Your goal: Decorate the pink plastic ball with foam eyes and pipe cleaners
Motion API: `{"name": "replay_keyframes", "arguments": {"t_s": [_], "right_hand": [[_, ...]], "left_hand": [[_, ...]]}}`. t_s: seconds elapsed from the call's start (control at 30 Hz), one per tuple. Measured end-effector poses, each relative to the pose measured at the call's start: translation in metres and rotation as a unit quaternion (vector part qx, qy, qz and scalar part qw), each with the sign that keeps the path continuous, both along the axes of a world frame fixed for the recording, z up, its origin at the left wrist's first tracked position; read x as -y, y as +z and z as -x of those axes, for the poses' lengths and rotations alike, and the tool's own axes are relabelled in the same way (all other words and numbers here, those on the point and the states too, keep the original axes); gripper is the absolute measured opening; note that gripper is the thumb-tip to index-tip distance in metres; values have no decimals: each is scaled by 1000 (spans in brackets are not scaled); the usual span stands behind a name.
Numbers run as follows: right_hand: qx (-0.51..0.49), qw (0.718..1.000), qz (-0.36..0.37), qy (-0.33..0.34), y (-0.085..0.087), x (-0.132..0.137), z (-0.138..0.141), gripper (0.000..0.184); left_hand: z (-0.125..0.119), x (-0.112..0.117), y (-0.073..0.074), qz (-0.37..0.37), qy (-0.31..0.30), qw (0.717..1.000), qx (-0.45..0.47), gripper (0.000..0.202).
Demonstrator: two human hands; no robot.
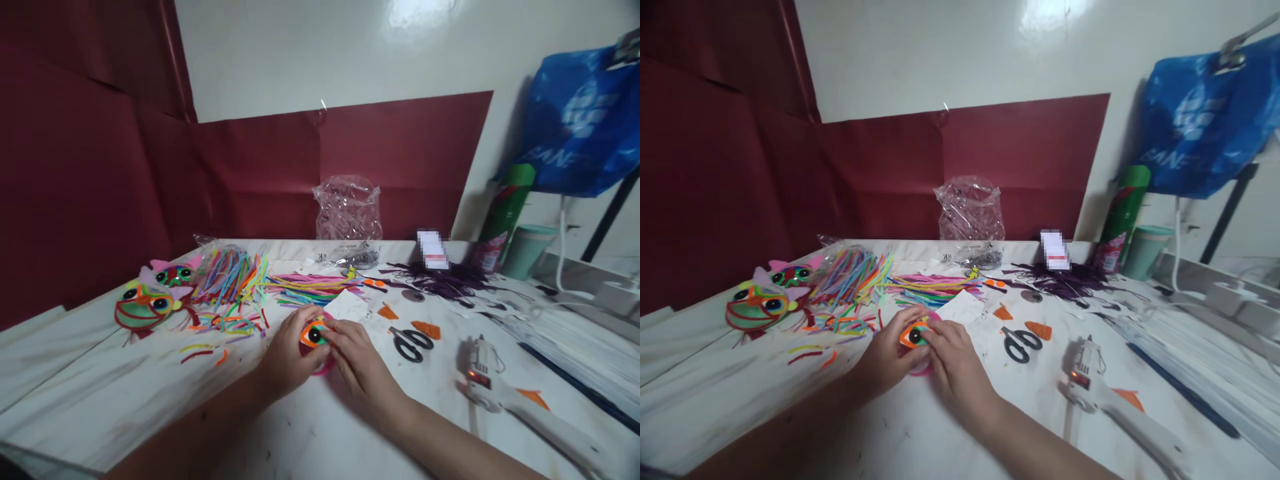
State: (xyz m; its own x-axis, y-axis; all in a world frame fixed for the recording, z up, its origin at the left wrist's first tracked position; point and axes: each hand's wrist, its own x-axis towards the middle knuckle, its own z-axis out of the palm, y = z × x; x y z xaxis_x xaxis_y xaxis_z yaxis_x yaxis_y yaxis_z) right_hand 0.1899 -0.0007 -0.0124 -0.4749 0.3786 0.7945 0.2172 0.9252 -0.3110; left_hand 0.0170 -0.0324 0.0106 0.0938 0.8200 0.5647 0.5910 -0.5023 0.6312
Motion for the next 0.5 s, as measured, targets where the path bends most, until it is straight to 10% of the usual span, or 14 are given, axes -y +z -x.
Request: {"name": "replay_keyframes", "arguments": {"t_s": [0.2, 0.5], "right_hand": [[17, 1000, 4, -23, -2, -1, -3, 38], [24, 999, 29, -38, -6, 0, -3, 39]], "left_hand": [[30, -13, 8, 152, -177, 957, 174, 49], [36, -22, 5, 201, -232, 914, 264, 47]]}}
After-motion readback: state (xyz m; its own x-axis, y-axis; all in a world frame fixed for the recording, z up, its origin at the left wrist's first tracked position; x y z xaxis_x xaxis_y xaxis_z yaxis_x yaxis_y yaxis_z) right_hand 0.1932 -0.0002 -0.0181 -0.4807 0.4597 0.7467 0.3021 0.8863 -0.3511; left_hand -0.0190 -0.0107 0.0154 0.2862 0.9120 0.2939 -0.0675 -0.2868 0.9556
